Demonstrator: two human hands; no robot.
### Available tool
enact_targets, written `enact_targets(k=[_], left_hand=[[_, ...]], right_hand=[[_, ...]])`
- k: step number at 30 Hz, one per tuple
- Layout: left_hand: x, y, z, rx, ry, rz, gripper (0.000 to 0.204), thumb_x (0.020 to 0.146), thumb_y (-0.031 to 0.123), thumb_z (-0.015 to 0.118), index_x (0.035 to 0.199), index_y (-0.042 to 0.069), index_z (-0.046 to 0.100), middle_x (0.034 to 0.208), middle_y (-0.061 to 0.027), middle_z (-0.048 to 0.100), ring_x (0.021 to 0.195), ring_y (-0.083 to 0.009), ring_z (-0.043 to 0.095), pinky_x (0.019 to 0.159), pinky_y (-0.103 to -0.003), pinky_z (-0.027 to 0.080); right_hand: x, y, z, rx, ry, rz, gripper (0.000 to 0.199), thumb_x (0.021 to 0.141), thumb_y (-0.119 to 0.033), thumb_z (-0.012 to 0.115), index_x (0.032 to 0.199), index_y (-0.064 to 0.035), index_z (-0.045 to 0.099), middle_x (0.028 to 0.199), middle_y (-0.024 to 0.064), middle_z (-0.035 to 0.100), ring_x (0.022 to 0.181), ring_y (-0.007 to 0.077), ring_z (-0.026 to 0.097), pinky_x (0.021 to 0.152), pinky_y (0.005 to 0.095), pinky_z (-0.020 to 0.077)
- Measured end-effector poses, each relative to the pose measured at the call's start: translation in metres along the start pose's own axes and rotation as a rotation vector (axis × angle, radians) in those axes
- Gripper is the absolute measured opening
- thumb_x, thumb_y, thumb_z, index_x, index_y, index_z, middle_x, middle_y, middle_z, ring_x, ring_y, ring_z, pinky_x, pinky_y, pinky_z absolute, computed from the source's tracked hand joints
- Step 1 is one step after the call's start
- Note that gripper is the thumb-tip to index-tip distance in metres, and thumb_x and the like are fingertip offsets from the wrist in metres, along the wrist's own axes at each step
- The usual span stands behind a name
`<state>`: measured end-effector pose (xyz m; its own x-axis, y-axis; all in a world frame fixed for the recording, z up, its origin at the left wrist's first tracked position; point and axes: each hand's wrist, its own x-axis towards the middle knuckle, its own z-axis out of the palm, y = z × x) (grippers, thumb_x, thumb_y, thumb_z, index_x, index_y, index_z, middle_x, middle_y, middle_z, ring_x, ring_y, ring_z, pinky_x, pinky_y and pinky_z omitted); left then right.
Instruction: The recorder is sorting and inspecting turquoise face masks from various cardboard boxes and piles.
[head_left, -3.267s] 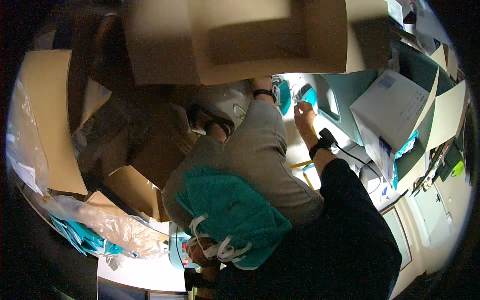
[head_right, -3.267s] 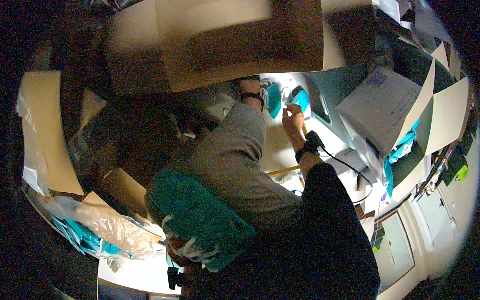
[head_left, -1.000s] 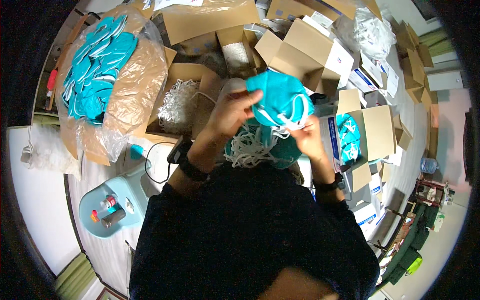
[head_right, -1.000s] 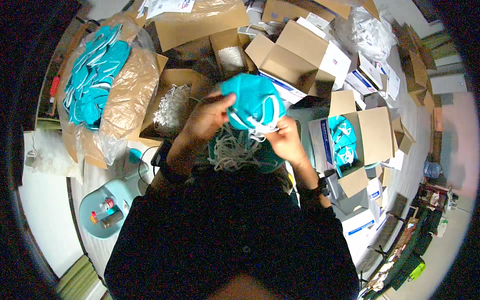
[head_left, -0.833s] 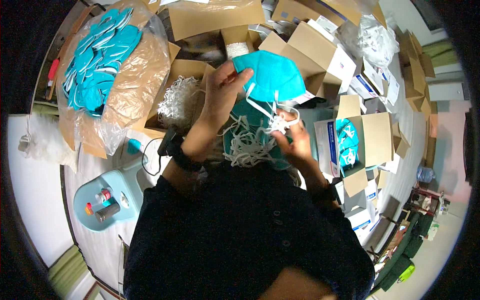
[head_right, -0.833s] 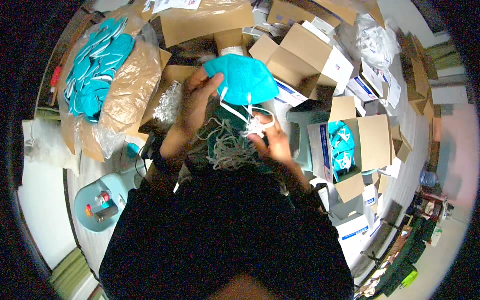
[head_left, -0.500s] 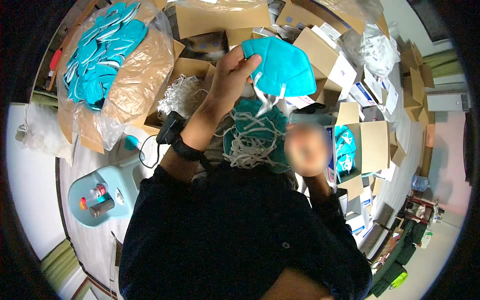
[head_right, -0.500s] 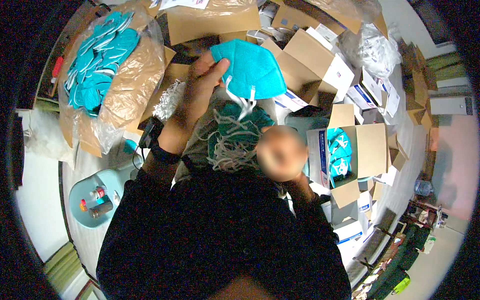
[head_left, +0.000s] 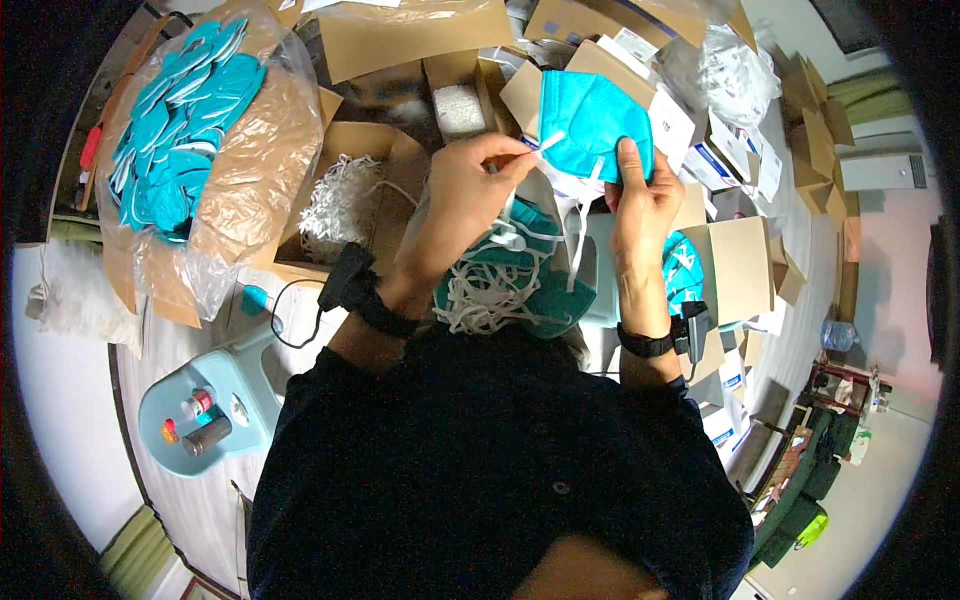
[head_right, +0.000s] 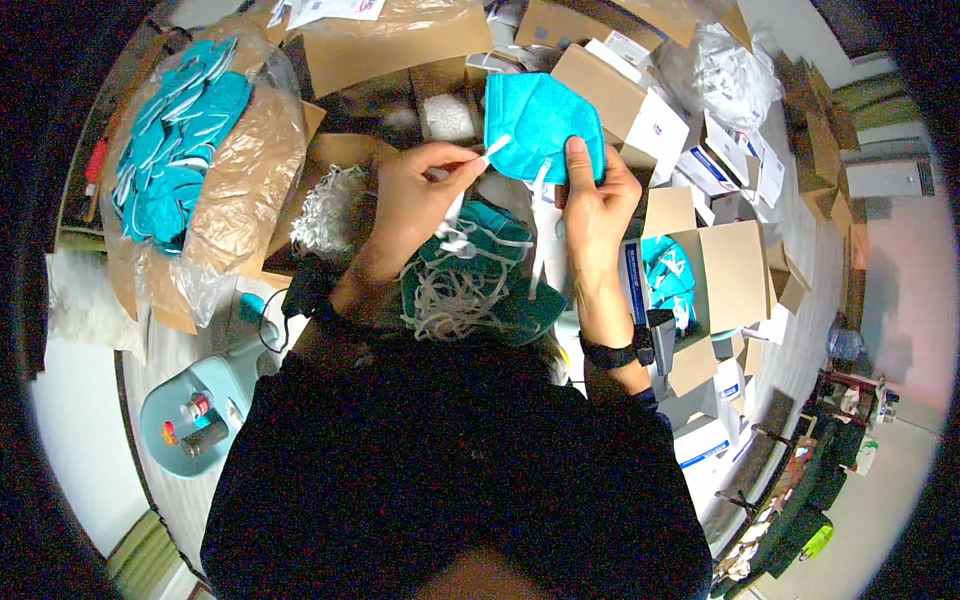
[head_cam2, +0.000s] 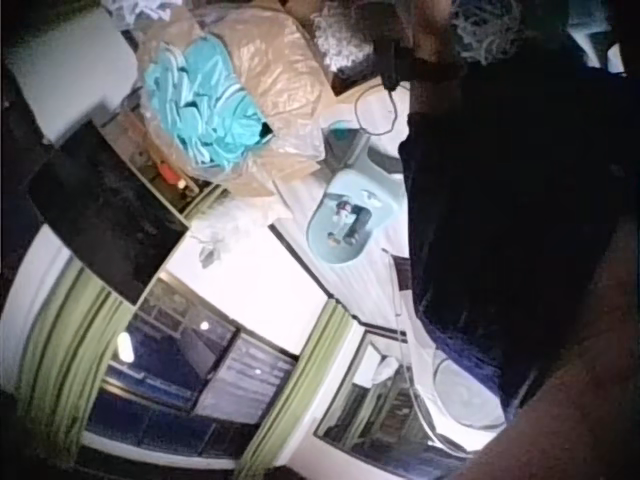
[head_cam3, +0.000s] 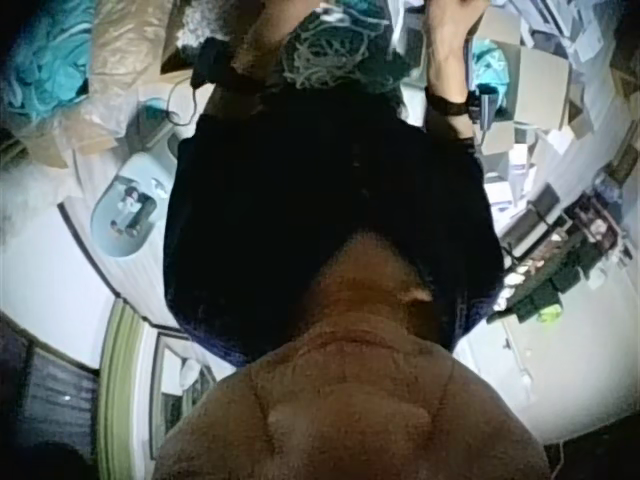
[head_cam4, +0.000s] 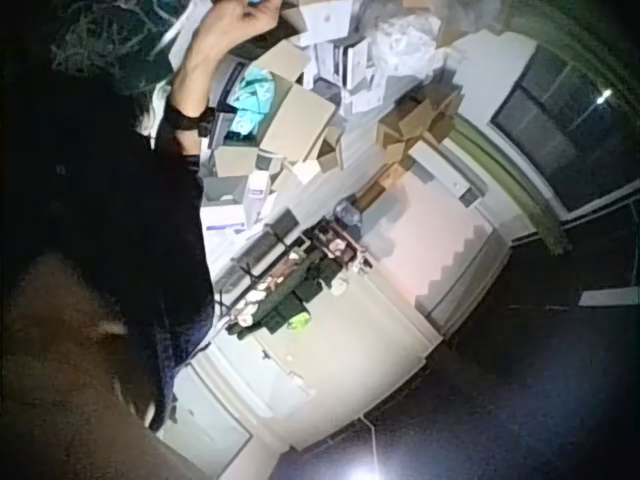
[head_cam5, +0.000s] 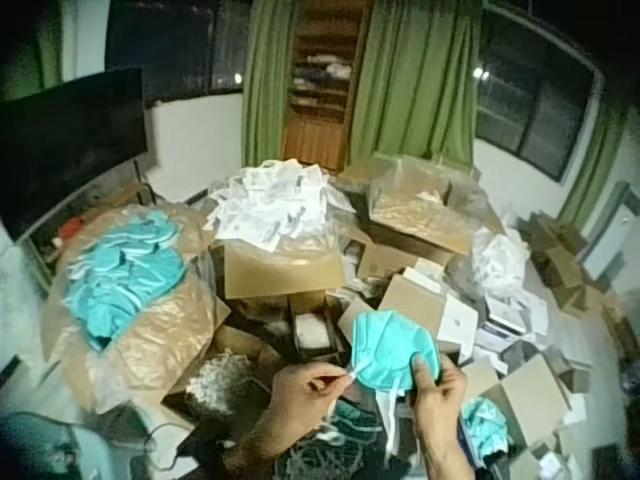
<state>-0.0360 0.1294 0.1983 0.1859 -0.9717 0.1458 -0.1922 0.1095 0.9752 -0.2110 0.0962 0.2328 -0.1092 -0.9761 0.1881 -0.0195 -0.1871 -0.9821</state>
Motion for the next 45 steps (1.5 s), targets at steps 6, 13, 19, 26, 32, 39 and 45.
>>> enact_targets(k=[6, 13, 19, 26, 32, 39, 45], left_hand=[[0.004, -0.013, 0.003, 0.161, 0.143, 0.331, 0.016, 0.083, 0.011, 0.068, 0.097, 0.003, 0.067, 0.084, -0.0032, 0.067, 0.073, -0.0072, 0.059, 0.064, -0.022, 0.045], [-0.002, -0.001, 0.017, -0.426, -0.287, -0.204, 0.02, 0.087, 0.017, 0.066, 0.101, 0.003, 0.067, 0.089, 0.0001, 0.066, 0.078, -0.0056, 0.057, 0.071, -0.021, 0.045], [-0.006, 0.015, 0.021, -0.264, -0.396, -0.143, 0.023, 0.09, 0.018, 0.062, 0.106, 0.002, 0.065, 0.089, -0.0007, 0.065, 0.08, -0.0069, 0.057, 0.073, -0.022, 0.044], [-0.012, 0.022, -0.008, -0.475, -0.594, 0.116, 0.037, 0.097, 0.028, 0.042, 0.077, 0.0, 0.055, 0.08, -0.0094, 0.06, 0.085, -0.0184, 0.056, 0.083, -0.03, 0.042], [-0.007, 0.014, -0.024, -0.258, -0.404, -0.128, 0.041, 0.094, 0.033, 0.044, 0.077, 0.001, 0.063, 0.077, -0.0099, 0.063, 0.075, -0.0139, 0.058, 0.076, -0.027, 0.043], [-0.005, -0.025, -0.005, -0.442, -0.563, -0.405, 0.039, 0.094, 0.033, 0.045, 0.077, 0.003, 0.065, 0.069, 0.0001, 0.06, 0.066, -0.0057, 0.05, 0.064, -0.022, 0.037], [-0.002, -0.002, -0.005, -0.207, -0.556, -0.243, 0.037, 0.097, 0.032, 0.04, 0.076, 0.008, 0.057, 0.066, -0.0001, 0.054, 0.065, -0.009, 0.049, 0.063, -0.024, 0.036]], right_hand=[[0.001, 0.007, 0.003, -0.004, 0.028, 0.025, 0.016, 0.091, -0.017, 0.062, 0.083, -0.0037, 0.063, 0.058, -0.0032, 0.052, 0.043, 0.0041, 0.04, 0.038, 0.0194, 0.0297], [0.005, 0.012, 0.011, 0.12, 0.022, 0.107, 0.016, 0.091, -0.016, 0.061, 0.084, -0.0022, 0.064, 0.061, -0.0032, 0.054, 0.045, 0.0036, 0.043, 0.039, 0.0204, 0.0349], [0.008, 0.026, 0.012, 0.124, 0.022, 0.13, 0.019, 0.09, -0.015, 0.062, 0.076, -0.0024, 0.062, 0.057, -0.002, 0.054, 0.043, 0.0047, 0.043, 0.038, 0.0217, 0.0321], [0.035, 0.078, -0.023, -0.09, 0.121, 0.137, 0.024, 0.089, -0.016, 0.062, 0.072, 0.0005, 0.061, 0.056, -0.001, 0.053, 0.046, 0.0055, 0.041, 0.042, 0.0244, 0.0329], [0.021, 0.102, -0.035, -0.711, -0.19, 0.148, 0.019, 0.083, -0.019, 0.066, 0.095, -0.0039, 0.065, 0.08, 0.0131, 0.064, 0.071, 0.0243, 0.06, 0.061, 0.0335, 0.0477], [0.006, 0.036, -0.01, 0.044, -0.562, 0.249, 0.034, 0.095, -0.027, 0.054, 0.123, -0.0079, 0.057, 0.091, 0.0006, 0.066, 0.068, 0.0081, 0.06, 0.055, 0.0209, 0.0482], [0.002, 0.056, -0.007, 0.102, -0.704, 0.103, 0.013, 0.087, -0.016, 0.066, 0.084, -0.0035, 0.067, 0.072, -0.0033, 0.059, 0.061, 0.0042, 0.05, 0.055, 0.0197, 0.0408]])
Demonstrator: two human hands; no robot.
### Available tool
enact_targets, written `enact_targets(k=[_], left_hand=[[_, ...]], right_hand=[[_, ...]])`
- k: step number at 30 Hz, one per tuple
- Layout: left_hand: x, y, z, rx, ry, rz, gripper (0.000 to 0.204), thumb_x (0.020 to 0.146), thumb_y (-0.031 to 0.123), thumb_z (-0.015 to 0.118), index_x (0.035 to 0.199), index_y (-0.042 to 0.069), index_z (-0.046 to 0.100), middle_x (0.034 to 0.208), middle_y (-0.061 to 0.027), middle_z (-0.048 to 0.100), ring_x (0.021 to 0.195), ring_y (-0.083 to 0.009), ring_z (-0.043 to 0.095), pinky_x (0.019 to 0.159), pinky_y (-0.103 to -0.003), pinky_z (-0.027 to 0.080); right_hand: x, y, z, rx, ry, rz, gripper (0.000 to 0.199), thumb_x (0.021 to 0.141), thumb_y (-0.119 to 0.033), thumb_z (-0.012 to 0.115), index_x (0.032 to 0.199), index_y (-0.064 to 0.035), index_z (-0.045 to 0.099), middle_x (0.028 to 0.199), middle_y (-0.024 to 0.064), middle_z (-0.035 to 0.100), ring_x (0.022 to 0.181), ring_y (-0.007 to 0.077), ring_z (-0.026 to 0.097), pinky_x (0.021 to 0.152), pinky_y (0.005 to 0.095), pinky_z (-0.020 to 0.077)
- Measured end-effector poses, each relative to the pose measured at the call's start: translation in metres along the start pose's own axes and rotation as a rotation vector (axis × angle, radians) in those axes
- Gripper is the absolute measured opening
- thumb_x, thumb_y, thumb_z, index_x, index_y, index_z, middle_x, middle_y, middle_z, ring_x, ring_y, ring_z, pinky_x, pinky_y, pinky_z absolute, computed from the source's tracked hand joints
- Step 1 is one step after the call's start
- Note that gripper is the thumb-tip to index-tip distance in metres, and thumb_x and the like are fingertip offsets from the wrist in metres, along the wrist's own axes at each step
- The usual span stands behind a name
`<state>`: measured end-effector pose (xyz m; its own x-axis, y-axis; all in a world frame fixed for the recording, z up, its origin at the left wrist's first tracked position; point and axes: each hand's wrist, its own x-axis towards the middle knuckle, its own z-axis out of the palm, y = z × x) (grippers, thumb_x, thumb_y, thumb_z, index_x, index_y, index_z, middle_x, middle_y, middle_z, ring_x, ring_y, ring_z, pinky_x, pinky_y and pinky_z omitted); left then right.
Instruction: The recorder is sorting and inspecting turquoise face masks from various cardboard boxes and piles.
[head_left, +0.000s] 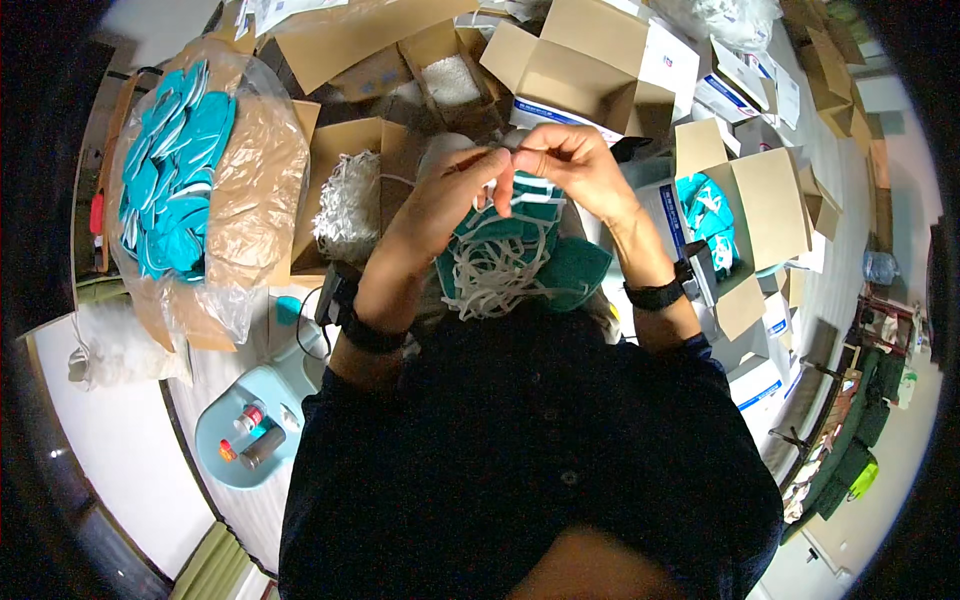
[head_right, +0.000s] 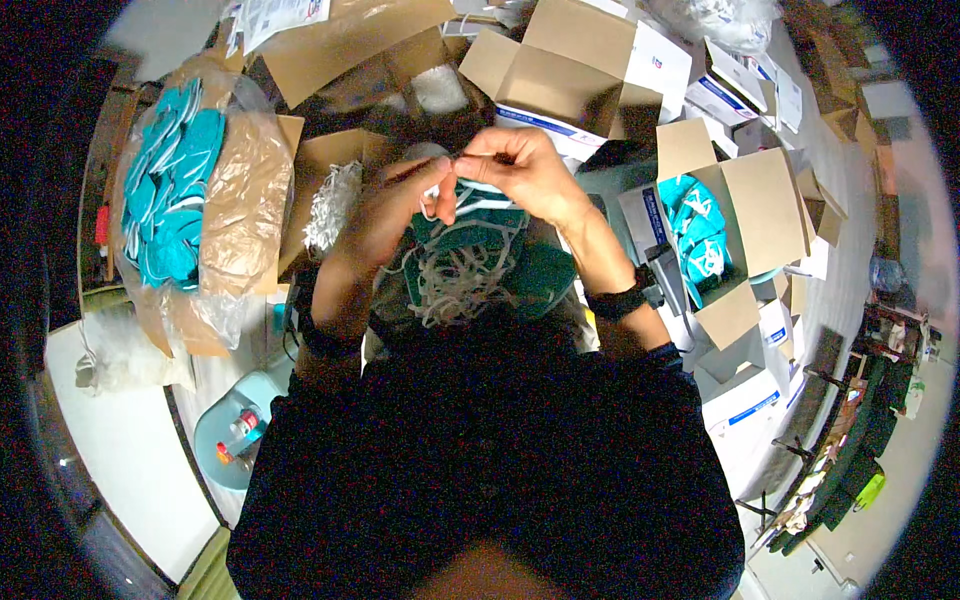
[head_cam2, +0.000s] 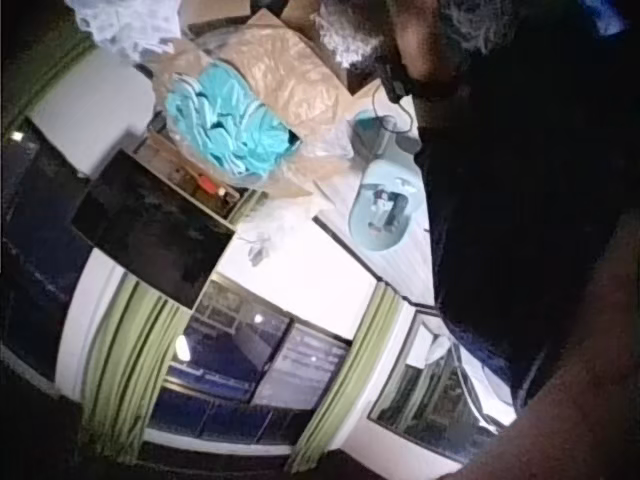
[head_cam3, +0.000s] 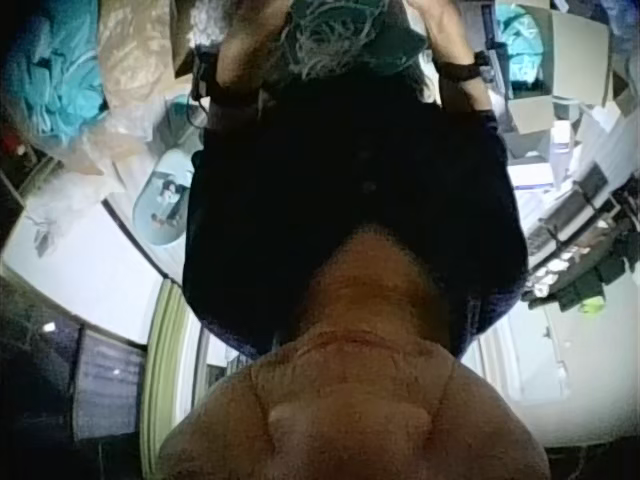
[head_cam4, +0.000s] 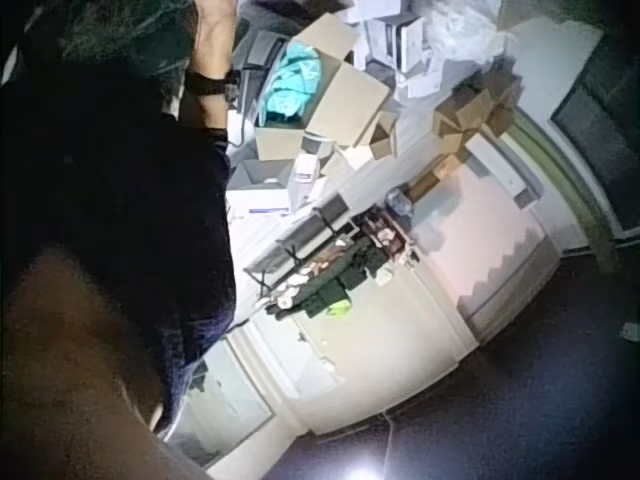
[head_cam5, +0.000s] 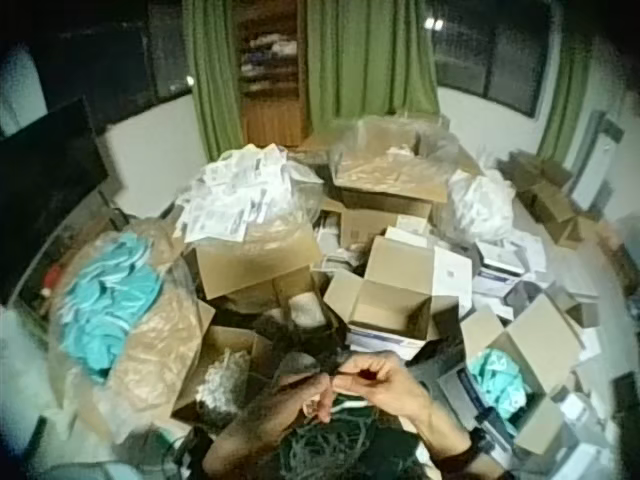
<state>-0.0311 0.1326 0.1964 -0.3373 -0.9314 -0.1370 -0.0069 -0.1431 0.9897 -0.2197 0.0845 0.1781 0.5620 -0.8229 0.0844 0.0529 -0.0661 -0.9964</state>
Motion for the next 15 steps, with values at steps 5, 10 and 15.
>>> enact_targets(k=[5, 10, 15], left_hand=[[-0.01, -0.005, 0.003, -0.045, 0.053, -0.091, 0.035, 0.098, 0.033, 0.039, 0.073, 0.01, 0.051, 0.065, -0.0002, 0.05, 0.063, -0.0116, 0.047, 0.062, -0.025, 0.035], [-0.042, -0.019, 0.007, -0.212, 0.198, -0.221, 0.034, 0.095, 0.026, 0.044, 0.065, 0.01, 0.048, 0.057, 0.0004, 0.046, 0.051, -0.0104, 0.042, 0.051, -0.025, 0.032], [-0.086, -0.013, 0.009, -0.279, 0.172, -0.4, 0.031, 0.093, 0.032, 0.047, 0.07, 0.012, 0.046, 0.062, -0.0007, 0.046, 0.057, -0.0124, 0.044, 0.055, -0.026, 0.033]], right_hand=[[0.017, 0.014, -0.012, -0.152, 0.255, 0.056, 0.004, 0.081, -0.004, 0.07, 0.078, -0.0014, 0.069, 0.073, 0.0016, 0.067, 0.066, 0.0051, 0.055, 0.058, 0.021, 0.0419], [0.03, 0.043, -0.02, -0.255, 0.34, 0.026, 0.009, 0.078, -0.007, 0.073, 0.072, -0.0025, 0.068, 0.066, -0.0004, 0.064, 0.061, 0.0065, 0.052, 0.055, 0.0224, 0.0412], [0.03, 0.086, -0.07, -0.258, 0.6, 0.018, 0.009, 0.079, -0.002, 0.071, 0.071, -0.0004, 0.066, 0.067, -0.0016, 0.063, 0.063, 0.0049, 0.051, 0.06, 0.0206, 0.043]])
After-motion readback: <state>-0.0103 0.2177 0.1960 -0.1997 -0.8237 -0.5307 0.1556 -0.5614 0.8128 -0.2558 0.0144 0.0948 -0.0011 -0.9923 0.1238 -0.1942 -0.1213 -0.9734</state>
